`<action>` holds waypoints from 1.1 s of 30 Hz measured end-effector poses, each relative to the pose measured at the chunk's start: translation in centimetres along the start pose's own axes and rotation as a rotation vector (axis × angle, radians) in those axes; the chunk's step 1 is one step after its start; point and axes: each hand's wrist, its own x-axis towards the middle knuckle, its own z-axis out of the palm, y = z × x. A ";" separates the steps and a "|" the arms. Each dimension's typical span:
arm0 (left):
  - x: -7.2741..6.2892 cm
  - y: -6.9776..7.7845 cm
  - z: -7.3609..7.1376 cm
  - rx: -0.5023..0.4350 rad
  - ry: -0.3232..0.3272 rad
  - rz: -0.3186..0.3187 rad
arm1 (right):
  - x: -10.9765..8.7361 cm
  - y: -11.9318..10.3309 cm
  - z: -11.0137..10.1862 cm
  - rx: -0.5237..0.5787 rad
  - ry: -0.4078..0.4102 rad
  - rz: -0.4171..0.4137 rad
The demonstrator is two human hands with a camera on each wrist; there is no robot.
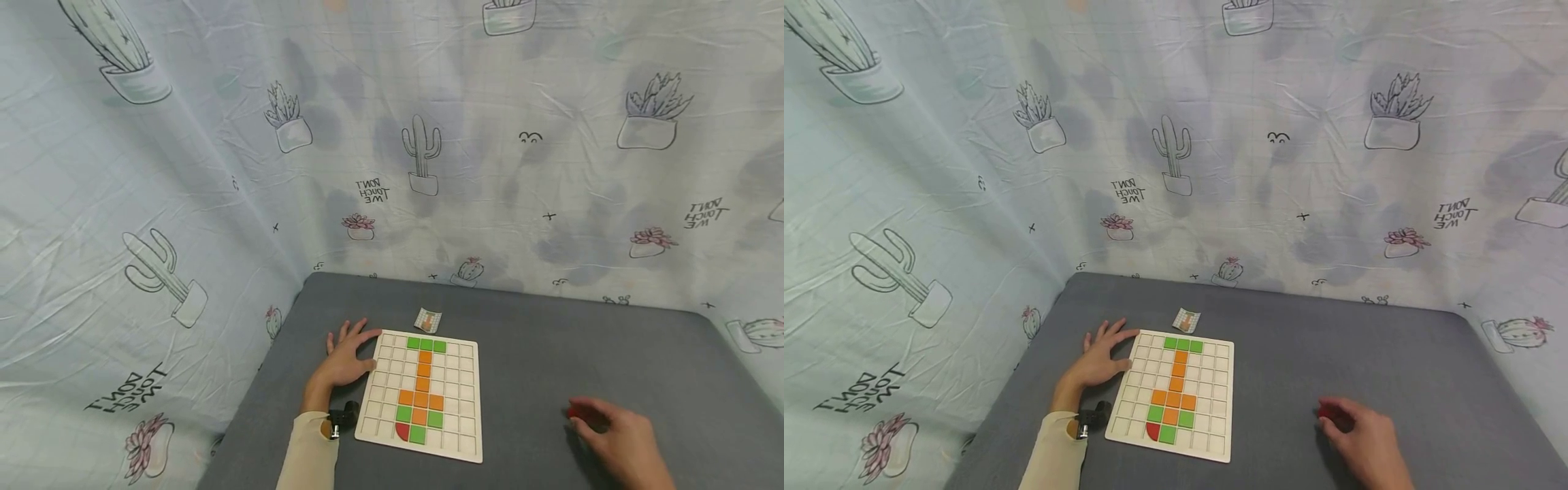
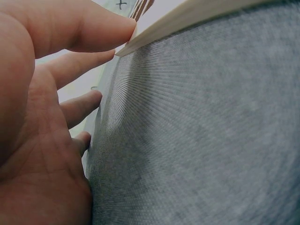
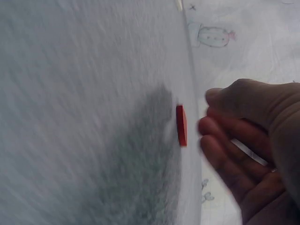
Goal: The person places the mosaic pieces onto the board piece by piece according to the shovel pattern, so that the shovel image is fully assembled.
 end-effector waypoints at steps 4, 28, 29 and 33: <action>0.0 0.0 0.1 -0.004 -0.004 0.003 | 0.3 0.7 0.1 -0.026 0.113 -0.133; 0.1 -0.1 0.1 0.005 -0.003 -0.001 | 2.1 1.0 1.0 0.001 0.111 -0.462; 0.1 -0.1 0.1 0.005 -0.002 -0.002 | 2.2 0.6 1.0 0.020 0.125 -0.478; 0.1 -0.1 0.0 0.004 0.000 -0.005 | 2.0 -1.6 1.3 0.090 0.139 -0.525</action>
